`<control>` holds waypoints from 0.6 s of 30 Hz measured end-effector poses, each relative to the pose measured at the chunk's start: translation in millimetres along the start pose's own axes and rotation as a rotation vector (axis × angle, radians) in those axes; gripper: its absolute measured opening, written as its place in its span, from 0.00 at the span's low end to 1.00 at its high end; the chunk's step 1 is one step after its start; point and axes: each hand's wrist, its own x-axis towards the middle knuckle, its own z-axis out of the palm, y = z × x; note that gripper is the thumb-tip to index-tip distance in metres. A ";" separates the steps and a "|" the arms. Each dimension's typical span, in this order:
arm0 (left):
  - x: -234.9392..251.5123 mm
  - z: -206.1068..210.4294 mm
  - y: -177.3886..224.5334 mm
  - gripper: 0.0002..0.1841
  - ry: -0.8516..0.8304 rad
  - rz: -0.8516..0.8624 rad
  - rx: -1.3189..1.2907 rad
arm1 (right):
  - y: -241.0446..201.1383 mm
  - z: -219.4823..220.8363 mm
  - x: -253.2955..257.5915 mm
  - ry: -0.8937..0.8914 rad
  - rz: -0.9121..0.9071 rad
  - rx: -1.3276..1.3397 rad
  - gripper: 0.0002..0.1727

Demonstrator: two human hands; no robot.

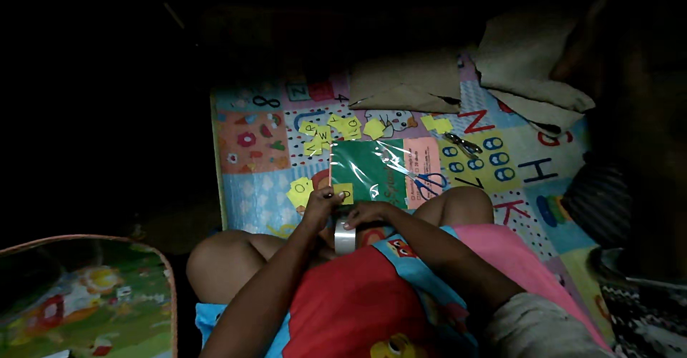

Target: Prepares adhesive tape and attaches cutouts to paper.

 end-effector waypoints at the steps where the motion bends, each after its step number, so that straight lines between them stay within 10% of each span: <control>1: 1.4 0.6 -0.2 0.08 -0.014 -0.046 -0.028 | 0.8 -1.0 0.2 -0.010 -0.008 -0.026 0.26; 8: 3.5 -0.5 0.1 0.08 -0.162 -0.165 -0.190 | -2.5 -36.5 -40.6 0.056 -0.020 -0.171 0.29; 13: 6.9 -3.2 7.6 0.08 -0.180 -0.143 -0.119 | 43.8 -73.9 -80.7 0.714 0.490 -0.335 0.21; 18: 13.5 0.8 5.8 0.09 -0.173 -0.139 -0.093 | 77.5 -70.9 -75.3 0.682 0.684 -0.415 0.21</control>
